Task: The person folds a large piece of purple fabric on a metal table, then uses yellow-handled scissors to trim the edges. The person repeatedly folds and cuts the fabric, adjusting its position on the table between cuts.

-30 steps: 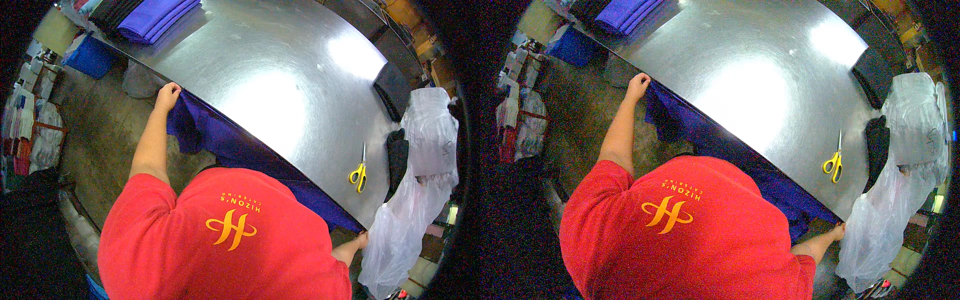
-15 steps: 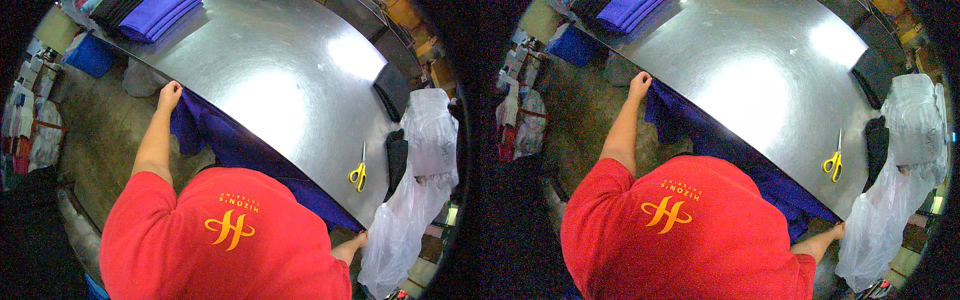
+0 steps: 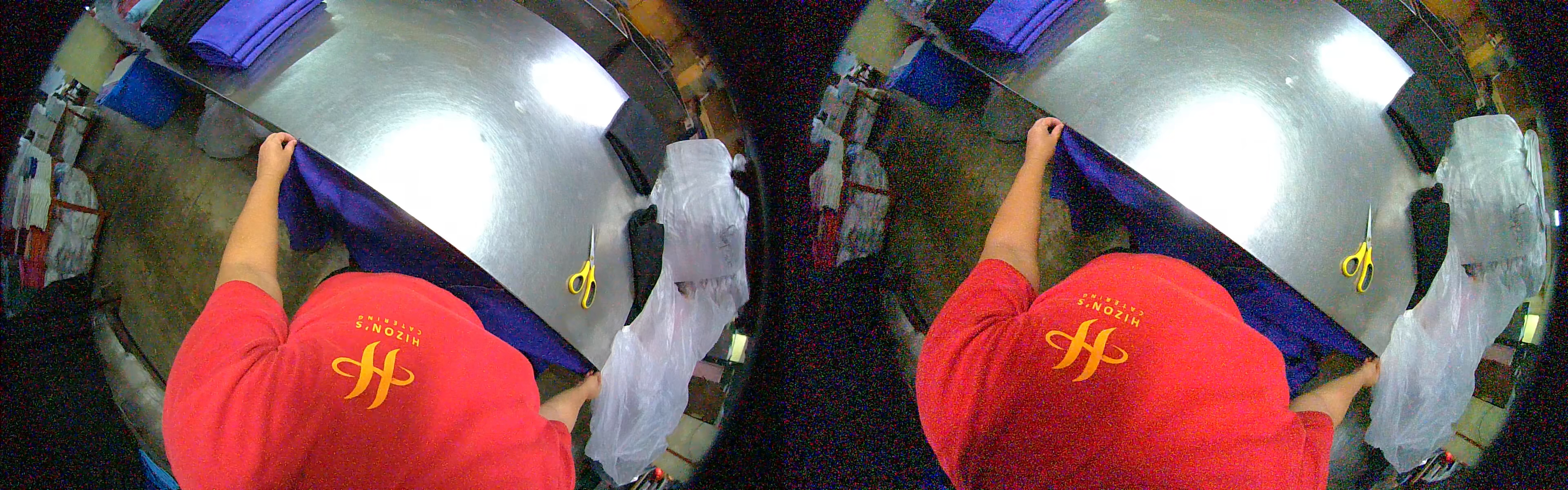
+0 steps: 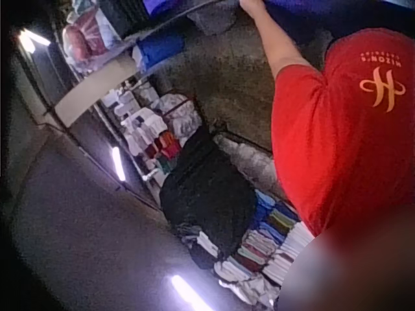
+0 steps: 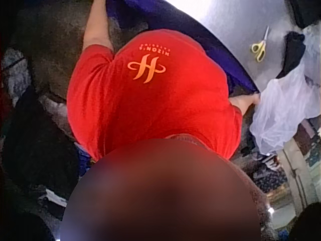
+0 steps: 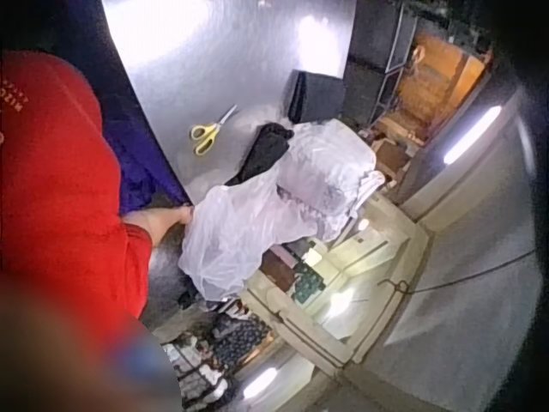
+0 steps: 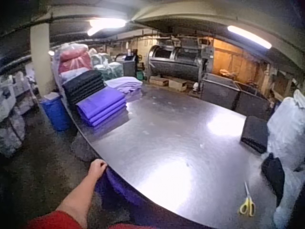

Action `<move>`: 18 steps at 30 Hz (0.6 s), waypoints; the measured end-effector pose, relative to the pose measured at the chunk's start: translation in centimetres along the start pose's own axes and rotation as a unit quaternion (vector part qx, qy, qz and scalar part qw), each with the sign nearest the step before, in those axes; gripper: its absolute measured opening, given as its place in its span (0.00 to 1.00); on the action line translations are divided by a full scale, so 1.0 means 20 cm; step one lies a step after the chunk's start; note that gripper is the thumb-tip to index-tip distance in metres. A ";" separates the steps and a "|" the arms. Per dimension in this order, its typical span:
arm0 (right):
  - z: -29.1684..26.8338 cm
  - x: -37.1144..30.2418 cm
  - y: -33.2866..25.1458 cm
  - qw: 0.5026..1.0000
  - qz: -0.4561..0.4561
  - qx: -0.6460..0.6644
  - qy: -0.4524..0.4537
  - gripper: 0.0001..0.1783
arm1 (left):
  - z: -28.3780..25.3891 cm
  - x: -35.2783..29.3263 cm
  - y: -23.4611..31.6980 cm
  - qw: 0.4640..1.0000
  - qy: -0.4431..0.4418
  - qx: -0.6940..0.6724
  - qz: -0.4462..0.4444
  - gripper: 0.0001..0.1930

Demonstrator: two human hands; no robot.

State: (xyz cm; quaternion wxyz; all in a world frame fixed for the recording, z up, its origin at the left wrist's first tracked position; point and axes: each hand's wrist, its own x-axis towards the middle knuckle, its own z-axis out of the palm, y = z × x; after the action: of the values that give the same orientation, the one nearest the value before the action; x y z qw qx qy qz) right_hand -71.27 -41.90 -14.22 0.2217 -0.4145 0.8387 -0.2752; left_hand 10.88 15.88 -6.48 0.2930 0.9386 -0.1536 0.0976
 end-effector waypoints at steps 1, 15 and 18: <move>0.01 0.01 0.01 0.998 -0.052 -0.023 0.010 0.26 | 0.01 0.00 0.00 1.000 0.002 0.003 -0.004 0.08; 0.07 -0.12 -0.09 0.976 -0.130 -0.131 0.112 0.16 | -0.07 -0.15 -0.24 0.996 0.026 0.050 0.072 0.09; 0.06 -0.21 -0.16 0.986 -0.060 0.140 0.062 0.10 | -0.07 -0.17 -0.29 0.996 0.007 0.070 0.058 0.08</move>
State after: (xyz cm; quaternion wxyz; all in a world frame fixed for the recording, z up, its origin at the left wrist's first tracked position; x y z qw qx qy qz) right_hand -66.28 -40.37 -12.49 0.2078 -0.4108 0.7779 -0.4277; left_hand 9.60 22.08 -9.30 0.2218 0.9455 -0.1989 0.1315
